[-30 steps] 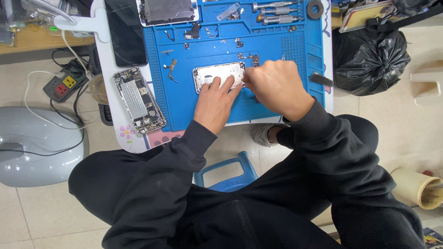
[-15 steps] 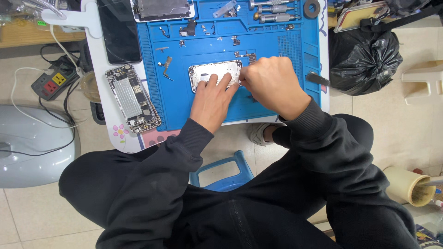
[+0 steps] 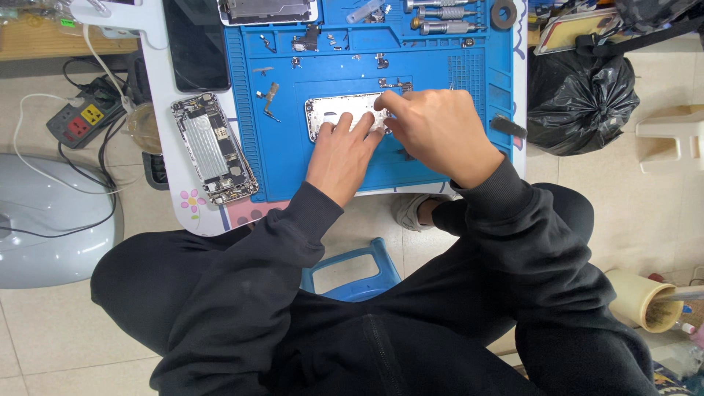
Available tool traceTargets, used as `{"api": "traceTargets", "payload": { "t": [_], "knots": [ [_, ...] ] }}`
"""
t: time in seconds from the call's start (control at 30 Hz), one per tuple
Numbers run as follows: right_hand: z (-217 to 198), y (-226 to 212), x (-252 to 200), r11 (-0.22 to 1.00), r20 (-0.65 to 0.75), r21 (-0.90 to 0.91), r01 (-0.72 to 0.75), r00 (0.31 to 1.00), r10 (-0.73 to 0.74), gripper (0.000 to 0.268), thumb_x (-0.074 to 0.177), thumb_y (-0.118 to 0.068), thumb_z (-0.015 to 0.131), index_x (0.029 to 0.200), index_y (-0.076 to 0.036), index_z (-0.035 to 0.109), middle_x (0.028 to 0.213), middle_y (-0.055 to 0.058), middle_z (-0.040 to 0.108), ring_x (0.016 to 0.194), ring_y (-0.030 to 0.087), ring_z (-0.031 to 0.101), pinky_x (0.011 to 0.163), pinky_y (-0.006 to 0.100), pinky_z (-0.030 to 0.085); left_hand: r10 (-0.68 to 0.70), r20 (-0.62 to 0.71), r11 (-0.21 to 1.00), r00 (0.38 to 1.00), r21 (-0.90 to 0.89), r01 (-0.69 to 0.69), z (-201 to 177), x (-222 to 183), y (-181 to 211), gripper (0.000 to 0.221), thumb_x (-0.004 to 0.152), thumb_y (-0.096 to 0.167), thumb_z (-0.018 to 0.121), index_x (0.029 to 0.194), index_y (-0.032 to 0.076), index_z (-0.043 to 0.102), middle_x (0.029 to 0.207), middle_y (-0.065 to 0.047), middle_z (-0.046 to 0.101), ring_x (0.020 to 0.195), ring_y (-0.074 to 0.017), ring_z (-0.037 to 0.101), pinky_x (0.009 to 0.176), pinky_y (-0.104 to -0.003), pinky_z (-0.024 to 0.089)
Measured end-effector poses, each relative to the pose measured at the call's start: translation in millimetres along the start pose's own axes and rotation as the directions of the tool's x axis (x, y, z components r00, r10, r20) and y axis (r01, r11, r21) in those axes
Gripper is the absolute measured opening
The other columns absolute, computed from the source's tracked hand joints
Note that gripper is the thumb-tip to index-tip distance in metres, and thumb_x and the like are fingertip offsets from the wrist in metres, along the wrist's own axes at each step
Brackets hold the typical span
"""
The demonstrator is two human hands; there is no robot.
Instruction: The person is repairing a smartphone by handling its internal components. They use a screwdriver to tighten screws on the phone's metal frame and use tweezers to adjust small parts and connectors on the motherboard.
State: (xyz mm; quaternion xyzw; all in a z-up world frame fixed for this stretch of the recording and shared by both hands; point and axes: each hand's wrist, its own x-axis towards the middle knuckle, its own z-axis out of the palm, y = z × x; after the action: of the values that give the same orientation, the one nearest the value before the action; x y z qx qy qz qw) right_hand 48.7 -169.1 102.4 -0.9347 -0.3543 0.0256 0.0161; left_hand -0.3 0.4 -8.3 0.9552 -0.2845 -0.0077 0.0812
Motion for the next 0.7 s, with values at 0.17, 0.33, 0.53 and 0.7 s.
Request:
{"api": "traceTargets", "payload": {
  "t": [0.17,0.33,0.53,0.7],
  "knots": [
    [-4,-2,0,0.999,0.001,0.051,0.000,1.000,0.000,0.014,0.090,-0.007,0.082,0.102,-0.008,0.076,0.068,0.008,0.071,0.054,0.022,0.068,0.052,0.029,0.056,0.000,0.012,1.000,1.000,0.018,0.000,6,0,1,0.034,0.098,0.008,0.064,0.129,0.020,0.067,0.121,-0.005,0.052,0.100,-0.0219,0.054,0.082,-0.040,0.050],
    [3,6,-3,0.999,0.030,0.047,-0.026,0.999,0.025,0.008,0.092,-0.007,0.081,0.099,-0.010,0.078,0.065,0.005,0.071,0.050,0.018,0.067,0.051,0.025,0.054,0.007,0.027,1.000,1.000,-0.011,-0.007,4,1,1,0.035,0.098,0.007,0.063,0.131,0.018,0.066,0.120,-0.006,0.053,0.100,-0.0226,0.055,0.083,-0.041,0.050],
    [9,7,-3,0.997,0.048,0.027,-0.073,0.996,0.072,0.002,0.095,-0.008,0.078,0.093,-0.009,0.079,0.064,0.005,0.071,0.050,0.019,0.067,0.052,0.024,0.054,0.005,0.006,1.000,1.000,-0.018,-0.005,-2,-1,1,0.035,0.098,0.006,0.064,0.131,0.016,0.066,0.121,-0.007,0.054,0.102,-0.0234,0.055,0.083,-0.041,0.050],
    [8,4,-2,0.996,0.046,0.021,-0.082,0.996,0.081,0.006,0.094,-0.007,0.076,0.088,-0.009,0.078,0.061,0.006,0.069,0.048,0.020,0.066,0.050,0.026,0.053,0.011,0.015,1.000,1.000,-0.024,-0.011,-4,0,-1,0.034,0.099,0.005,0.064,0.132,0.016,0.066,0.122,-0.007,0.054,0.103,-0.0237,0.055,0.085,-0.042,0.051]
  ]
}}
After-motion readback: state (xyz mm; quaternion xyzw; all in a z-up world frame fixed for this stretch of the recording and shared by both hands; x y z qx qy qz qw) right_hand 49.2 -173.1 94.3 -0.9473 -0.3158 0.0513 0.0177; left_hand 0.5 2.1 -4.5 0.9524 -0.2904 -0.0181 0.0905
